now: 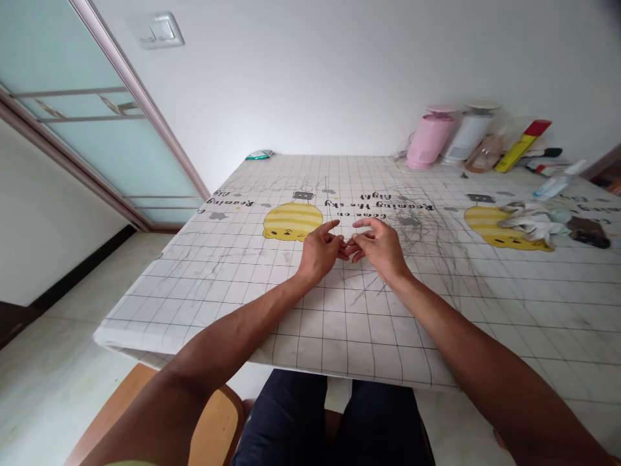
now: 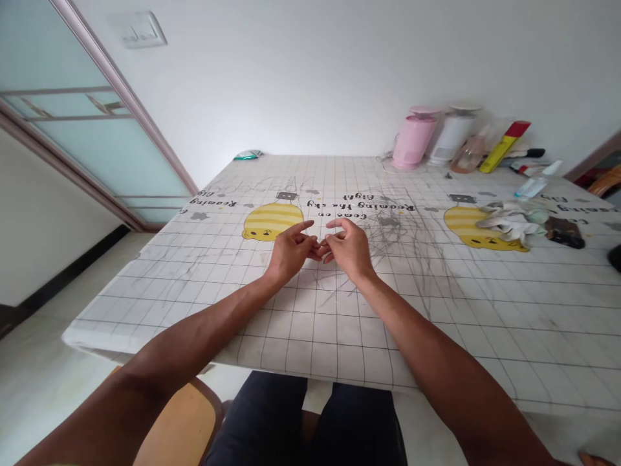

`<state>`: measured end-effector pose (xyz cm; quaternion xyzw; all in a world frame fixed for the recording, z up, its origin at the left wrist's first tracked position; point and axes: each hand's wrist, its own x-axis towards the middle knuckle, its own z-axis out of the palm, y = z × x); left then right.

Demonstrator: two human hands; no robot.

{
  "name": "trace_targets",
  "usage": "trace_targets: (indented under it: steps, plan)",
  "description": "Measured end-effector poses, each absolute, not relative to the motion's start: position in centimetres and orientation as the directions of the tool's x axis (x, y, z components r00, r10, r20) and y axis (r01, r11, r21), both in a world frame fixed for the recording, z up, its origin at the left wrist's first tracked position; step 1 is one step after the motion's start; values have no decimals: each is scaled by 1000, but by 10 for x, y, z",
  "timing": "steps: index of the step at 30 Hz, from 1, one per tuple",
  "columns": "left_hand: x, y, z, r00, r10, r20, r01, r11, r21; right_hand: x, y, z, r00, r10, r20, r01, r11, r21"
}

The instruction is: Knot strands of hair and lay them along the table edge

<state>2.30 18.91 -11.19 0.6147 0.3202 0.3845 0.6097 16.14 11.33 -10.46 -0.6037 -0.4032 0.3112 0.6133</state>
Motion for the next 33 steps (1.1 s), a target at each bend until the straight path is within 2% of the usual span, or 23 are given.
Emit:
trace_targets:
  steps: [5, 12, 18, 23, 27, 33]
  plan:
    - [26, 193, -112, 468, 881, 70, -183, 19, 983, 161, 115, -105, 509, 847, 152, 152, 85, -985]
    - [28, 195, -118, 472, 878, 76, -84, -41, 996, 157, 112, -102, 530, 829, 179, 255, 45, -966]
    - [27, 190, -111, 491, 871, -6, -30, 23, 999, 157, 111, -103, 507, 836, 212, 384, 2, -924]
    - [28, 189, -112, 483, 874, 59, -34, -49, 998, 157, 112, -101, 516, 838, 177, 404, -56, -913]
    - [28, 188, -113, 493, 869, 43, 10, -55, 998, 160, 113, -102, 497, 851, 173, 472, -97, -876]
    - [26, 189, -112, 503, 863, 52, 82, -107, 991, 169, 120, -118, 398, 853, 338, 672, -21, -740]
